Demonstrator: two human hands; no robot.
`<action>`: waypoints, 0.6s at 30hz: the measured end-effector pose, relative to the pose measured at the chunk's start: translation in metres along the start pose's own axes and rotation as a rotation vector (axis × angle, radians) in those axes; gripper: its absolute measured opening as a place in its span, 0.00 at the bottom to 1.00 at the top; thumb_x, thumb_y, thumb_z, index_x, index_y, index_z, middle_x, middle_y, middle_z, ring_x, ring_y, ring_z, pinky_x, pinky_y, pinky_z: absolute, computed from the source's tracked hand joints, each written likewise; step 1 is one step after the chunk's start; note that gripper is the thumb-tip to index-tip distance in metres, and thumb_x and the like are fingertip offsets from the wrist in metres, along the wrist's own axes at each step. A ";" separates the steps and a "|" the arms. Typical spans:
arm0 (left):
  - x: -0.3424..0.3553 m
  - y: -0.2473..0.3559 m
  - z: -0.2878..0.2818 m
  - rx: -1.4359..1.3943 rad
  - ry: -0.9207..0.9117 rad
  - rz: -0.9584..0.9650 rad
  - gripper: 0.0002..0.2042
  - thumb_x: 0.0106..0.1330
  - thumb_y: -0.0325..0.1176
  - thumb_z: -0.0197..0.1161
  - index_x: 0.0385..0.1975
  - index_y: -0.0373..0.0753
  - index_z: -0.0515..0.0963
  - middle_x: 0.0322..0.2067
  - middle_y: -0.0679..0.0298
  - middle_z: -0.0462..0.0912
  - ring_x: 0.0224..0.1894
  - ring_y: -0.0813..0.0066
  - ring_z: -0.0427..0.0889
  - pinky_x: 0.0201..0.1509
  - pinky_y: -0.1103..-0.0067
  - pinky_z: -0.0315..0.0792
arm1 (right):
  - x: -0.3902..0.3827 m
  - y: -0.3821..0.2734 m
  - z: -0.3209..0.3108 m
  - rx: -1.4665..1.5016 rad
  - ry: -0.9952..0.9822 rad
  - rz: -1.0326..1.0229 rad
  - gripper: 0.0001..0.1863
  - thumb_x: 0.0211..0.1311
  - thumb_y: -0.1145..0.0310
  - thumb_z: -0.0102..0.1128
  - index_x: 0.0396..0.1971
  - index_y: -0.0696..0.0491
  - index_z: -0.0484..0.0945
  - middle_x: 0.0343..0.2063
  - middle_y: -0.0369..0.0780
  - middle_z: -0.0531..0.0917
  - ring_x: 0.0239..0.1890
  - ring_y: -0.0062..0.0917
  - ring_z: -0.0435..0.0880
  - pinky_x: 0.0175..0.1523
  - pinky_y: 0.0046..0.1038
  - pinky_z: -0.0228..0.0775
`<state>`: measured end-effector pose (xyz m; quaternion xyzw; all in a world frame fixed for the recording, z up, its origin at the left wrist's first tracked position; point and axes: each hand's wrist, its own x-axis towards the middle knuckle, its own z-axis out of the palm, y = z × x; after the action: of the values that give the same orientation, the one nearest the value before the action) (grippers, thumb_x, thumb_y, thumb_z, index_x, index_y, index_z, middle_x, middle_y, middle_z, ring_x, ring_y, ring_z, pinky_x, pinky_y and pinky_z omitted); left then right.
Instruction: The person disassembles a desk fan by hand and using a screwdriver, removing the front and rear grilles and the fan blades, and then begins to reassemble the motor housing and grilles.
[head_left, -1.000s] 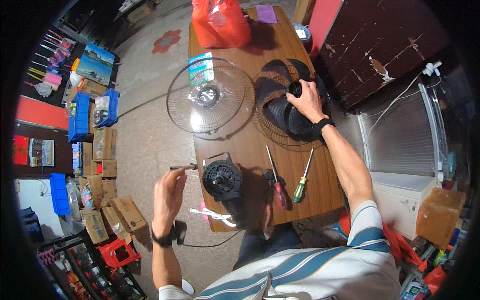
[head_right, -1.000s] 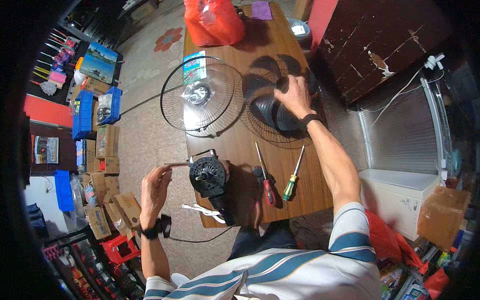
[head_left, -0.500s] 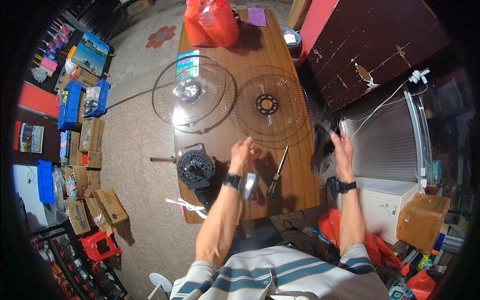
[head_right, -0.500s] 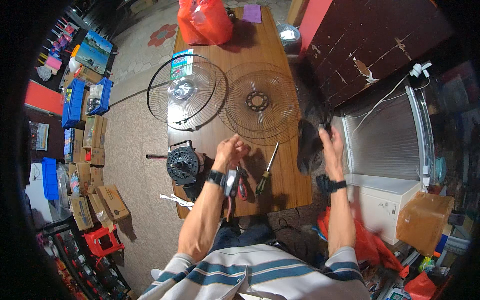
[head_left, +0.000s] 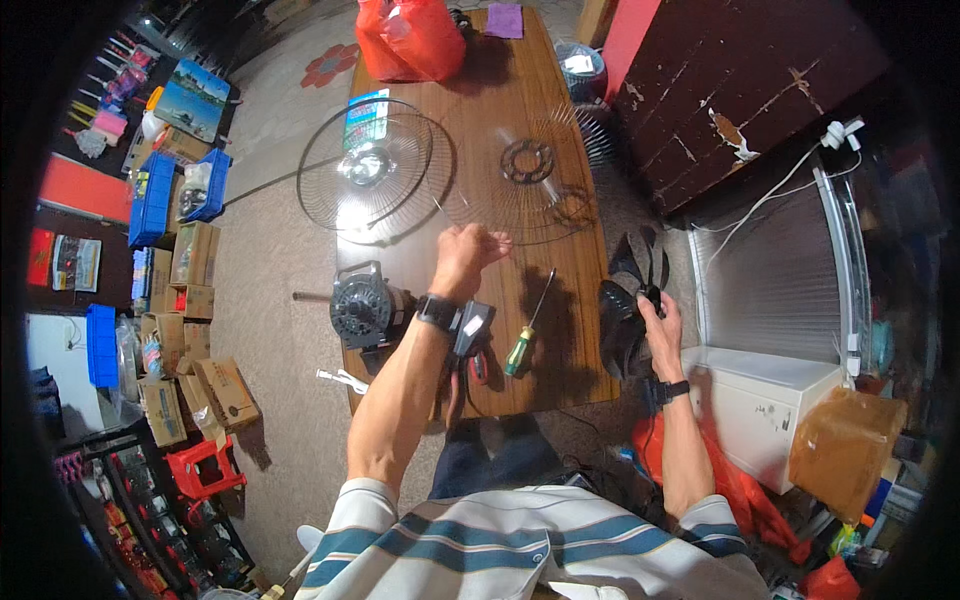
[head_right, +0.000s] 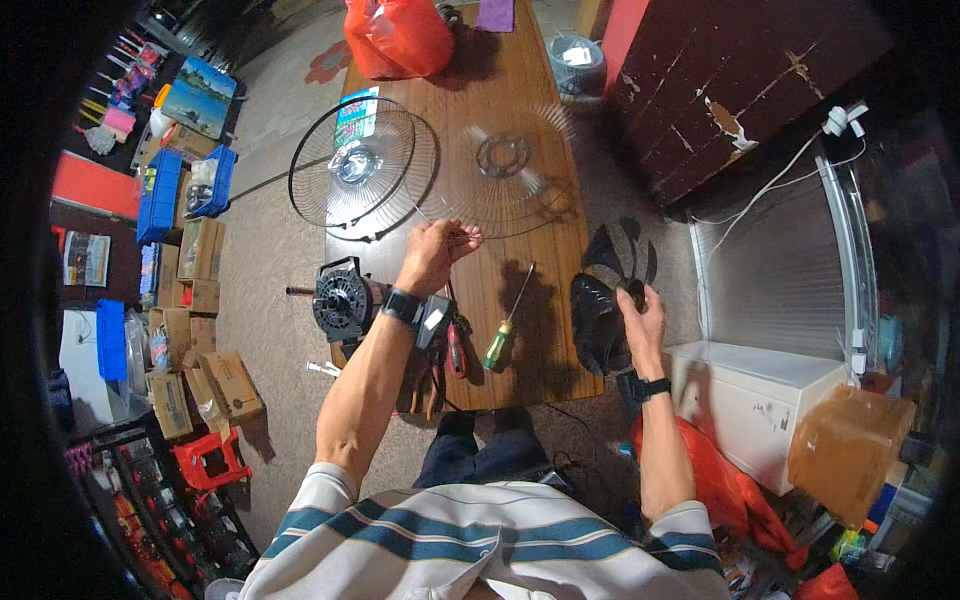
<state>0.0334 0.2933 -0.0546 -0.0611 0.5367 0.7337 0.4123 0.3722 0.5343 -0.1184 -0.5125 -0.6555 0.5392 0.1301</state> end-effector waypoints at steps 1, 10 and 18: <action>-0.017 0.014 0.004 0.000 -0.037 0.051 0.11 0.80 0.29 0.55 0.48 0.24 0.75 0.42 0.43 0.88 0.43 0.54 0.92 0.53 0.66 0.90 | 0.008 -0.008 0.007 -0.025 -0.014 -0.041 0.51 0.67 0.42 0.75 0.75 0.66 0.67 0.74 0.57 0.71 0.75 0.43 0.72 0.76 0.40 0.65; -0.240 0.038 0.001 -0.092 -0.026 0.033 0.14 0.83 0.30 0.53 0.61 0.29 0.70 0.49 0.47 0.87 0.45 0.62 0.91 0.51 0.69 0.87 | 0.075 -0.093 0.181 -0.629 -0.090 -0.894 0.42 0.62 0.47 0.75 0.68 0.61 0.74 0.58 0.54 0.77 0.61 0.54 0.76 0.67 0.50 0.71; -0.369 0.023 -0.065 -0.040 0.298 0.039 0.16 0.84 0.33 0.54 0.62 0.28 0.71 0.46 0.47 0.89 0.41 0.63 0.91 0.48 0.69 0.88 | 0.065 -0.104 0.267 -0.875 -0.259 -0.911 0.45 0.65 0.48 0.73 0.76 0.57 0.69 0.75 0.52 0.68 0.73 0.49 0.70 0.77 0.51 0.61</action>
<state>0.2354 0.0374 0.1318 -0.1671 0.5783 0.7349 0.3123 0.0953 0.4448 -0.1589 -0.1193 -0.9772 0.1700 0.0449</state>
